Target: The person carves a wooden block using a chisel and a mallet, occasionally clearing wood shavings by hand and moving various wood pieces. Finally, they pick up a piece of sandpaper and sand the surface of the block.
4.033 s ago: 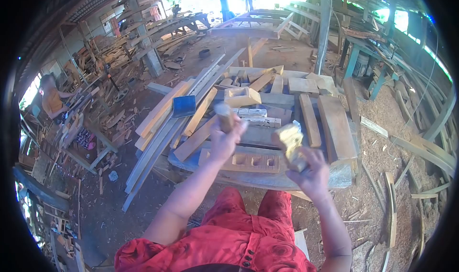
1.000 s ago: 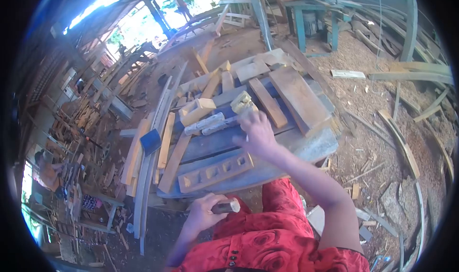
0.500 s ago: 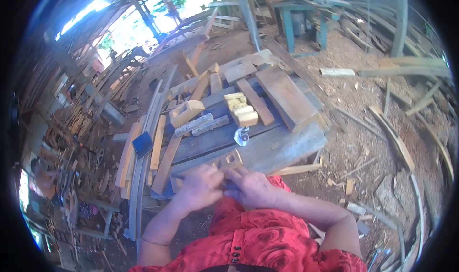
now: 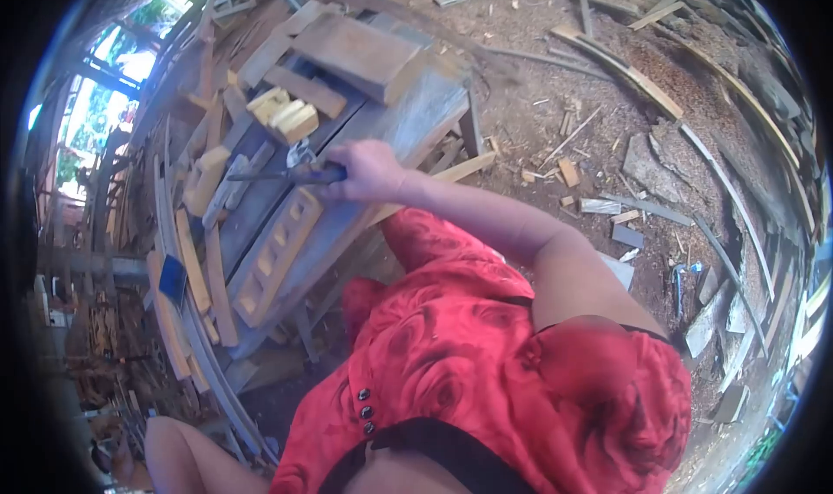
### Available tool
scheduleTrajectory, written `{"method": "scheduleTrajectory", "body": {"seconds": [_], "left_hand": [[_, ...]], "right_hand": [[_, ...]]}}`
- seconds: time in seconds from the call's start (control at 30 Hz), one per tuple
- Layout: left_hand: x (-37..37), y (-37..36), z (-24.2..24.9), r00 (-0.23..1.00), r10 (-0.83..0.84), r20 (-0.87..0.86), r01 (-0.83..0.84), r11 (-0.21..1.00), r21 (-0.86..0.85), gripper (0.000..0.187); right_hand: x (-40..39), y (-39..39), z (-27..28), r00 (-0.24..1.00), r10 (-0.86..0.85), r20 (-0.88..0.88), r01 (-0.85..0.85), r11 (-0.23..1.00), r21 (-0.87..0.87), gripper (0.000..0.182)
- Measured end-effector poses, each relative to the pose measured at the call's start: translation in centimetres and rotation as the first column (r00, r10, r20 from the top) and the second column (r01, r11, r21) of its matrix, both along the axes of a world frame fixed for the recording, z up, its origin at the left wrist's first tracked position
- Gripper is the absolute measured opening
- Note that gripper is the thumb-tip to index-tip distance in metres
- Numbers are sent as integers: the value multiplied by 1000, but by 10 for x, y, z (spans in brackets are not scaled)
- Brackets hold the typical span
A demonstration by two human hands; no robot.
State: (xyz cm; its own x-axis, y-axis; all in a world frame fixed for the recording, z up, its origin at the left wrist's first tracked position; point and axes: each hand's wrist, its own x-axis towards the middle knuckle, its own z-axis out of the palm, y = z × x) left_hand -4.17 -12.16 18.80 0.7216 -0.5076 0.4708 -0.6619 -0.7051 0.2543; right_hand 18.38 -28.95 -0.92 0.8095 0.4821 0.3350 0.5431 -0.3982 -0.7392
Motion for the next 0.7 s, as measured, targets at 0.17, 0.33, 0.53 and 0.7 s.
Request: {"method": "scheduleTrajectory", "body": {"seconds": [0.17,0.33,0.53,0.7], "left_hand": [[-8,3,-1,998,10,58,-6,998,-70,28],[-5,1,-5,991,6,132,15,987,-158,28],[3,0,-1,968,-6,250,64,972,-226,28],[13,-4,-10,944,-2,331,116,939,-323,27]], "right_hand": [[1,-2,0,998,45,33,-42,996,-81,42],[1,-2,-1,998,58,23,-56,994,-90,41],[-2,-4,1,998,45,42,-42,997,-69,40],[-2,-4,1,998,47,45,-43,996,-84,40]]}}
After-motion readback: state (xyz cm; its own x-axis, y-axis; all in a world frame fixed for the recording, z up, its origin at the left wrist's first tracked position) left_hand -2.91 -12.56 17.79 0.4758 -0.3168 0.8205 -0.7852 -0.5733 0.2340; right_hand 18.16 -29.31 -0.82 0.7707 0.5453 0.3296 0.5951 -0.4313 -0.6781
